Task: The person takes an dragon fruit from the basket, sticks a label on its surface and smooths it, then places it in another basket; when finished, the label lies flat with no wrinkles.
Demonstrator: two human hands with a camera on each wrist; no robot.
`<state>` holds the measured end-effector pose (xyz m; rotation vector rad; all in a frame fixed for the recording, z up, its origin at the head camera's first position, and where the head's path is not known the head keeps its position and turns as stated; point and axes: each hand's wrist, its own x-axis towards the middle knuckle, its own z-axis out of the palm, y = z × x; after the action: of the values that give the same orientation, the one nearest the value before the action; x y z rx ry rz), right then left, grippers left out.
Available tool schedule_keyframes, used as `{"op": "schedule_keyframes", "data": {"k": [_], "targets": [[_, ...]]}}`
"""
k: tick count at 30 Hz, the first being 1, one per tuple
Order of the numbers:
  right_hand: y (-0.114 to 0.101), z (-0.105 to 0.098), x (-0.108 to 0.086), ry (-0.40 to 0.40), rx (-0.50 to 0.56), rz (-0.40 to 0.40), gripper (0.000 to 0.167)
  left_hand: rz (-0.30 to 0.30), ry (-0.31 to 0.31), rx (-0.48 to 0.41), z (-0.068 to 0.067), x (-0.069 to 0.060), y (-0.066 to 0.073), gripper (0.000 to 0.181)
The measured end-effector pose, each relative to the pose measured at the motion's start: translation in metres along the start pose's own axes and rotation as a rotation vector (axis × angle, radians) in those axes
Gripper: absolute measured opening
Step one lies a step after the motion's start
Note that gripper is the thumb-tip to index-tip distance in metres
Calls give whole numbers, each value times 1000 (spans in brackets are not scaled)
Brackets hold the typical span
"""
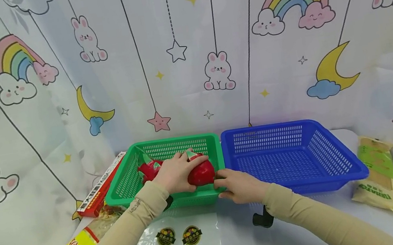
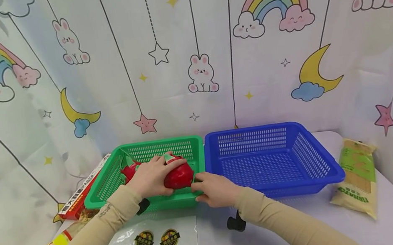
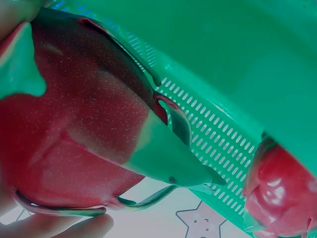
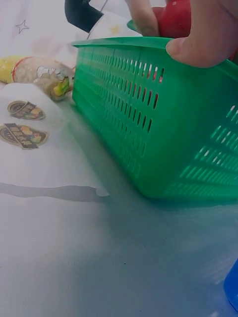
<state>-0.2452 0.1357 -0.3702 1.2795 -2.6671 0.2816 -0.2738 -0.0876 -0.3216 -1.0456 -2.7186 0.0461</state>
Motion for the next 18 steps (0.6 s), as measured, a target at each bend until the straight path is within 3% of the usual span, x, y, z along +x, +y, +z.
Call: {"op": "schedule_keyframes", "data": {"k": [18], "targets": [[0, 1, 0, -11, 21, 28, 26, 38, 21, 21, -7, -17, 5, 84]]}}
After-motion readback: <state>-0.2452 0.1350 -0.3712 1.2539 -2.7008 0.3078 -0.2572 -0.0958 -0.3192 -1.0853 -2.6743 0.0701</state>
